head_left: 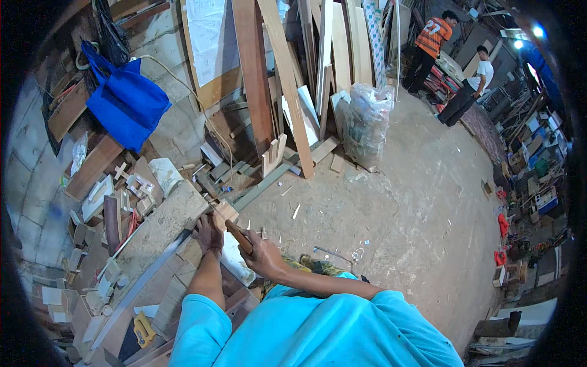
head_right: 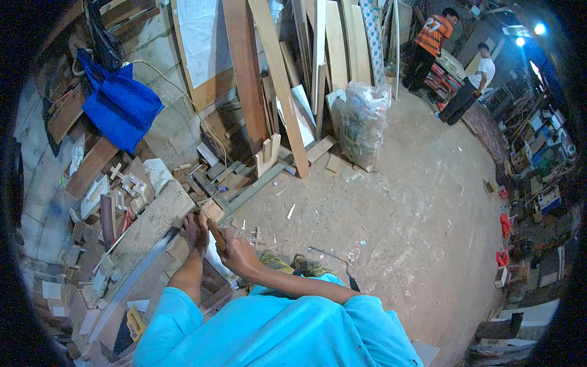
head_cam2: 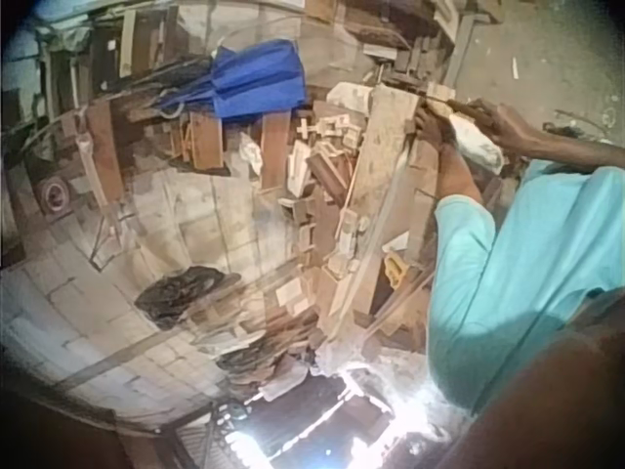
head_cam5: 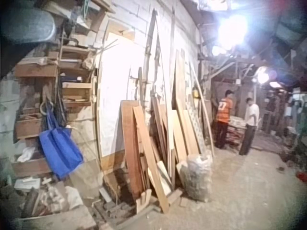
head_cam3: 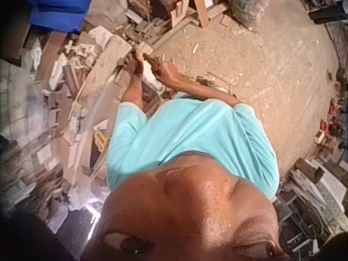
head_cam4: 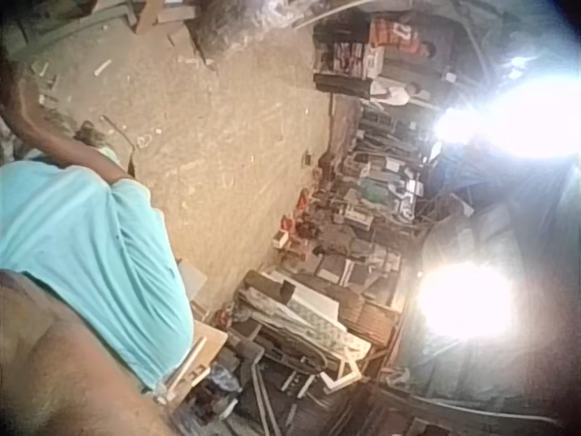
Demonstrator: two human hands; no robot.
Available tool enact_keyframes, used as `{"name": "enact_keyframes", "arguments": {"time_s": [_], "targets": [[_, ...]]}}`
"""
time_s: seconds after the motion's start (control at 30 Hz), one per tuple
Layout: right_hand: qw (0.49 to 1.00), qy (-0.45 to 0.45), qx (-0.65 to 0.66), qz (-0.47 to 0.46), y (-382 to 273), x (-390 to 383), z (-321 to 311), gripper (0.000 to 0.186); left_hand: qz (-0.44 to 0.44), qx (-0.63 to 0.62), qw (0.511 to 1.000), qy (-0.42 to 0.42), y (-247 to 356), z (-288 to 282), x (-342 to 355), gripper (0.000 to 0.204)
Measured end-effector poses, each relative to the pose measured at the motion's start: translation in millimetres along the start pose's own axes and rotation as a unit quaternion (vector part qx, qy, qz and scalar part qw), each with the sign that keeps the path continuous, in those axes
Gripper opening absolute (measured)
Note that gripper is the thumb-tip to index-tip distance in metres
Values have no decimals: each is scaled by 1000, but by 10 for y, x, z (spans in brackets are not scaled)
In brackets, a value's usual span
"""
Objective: The person checks a wooden piece with a template and then cuts the wooden piece using a hand saw.
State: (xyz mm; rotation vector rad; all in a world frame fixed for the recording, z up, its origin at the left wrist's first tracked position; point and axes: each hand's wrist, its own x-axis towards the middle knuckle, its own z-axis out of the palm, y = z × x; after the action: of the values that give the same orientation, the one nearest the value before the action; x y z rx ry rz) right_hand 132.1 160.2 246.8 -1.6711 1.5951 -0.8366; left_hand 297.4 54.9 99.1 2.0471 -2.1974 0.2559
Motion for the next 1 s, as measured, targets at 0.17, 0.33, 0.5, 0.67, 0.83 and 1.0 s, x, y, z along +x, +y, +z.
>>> {"name": "enact_keyframes", "arguments": {"time_s": [0.17,0.33,0.5,0.67,0.83,1.0], "targets": [[1000,7,-3,9,-56,45,-104,39,-24,-23,999,2,-33,104,-49,36],[1000,11,-17,-7,12,73,-115,40,-8,14,1000,-27,-29,42,16,33],[999,10,-29,-16,75,66,-186,42,-2,32,999,-16,80,-156,5,28],[999,6,-30,-29,54,48,-238,42,47,-28,997,46,-278,520,2,37],[1000,7,-20,-12,90,43,-425,38,12,-131,989,-70,-189,127,-106,58],[997,48,6,-55,231,38,-460,32,15,-141,984,-106,-69,-303,-197,76]]}}
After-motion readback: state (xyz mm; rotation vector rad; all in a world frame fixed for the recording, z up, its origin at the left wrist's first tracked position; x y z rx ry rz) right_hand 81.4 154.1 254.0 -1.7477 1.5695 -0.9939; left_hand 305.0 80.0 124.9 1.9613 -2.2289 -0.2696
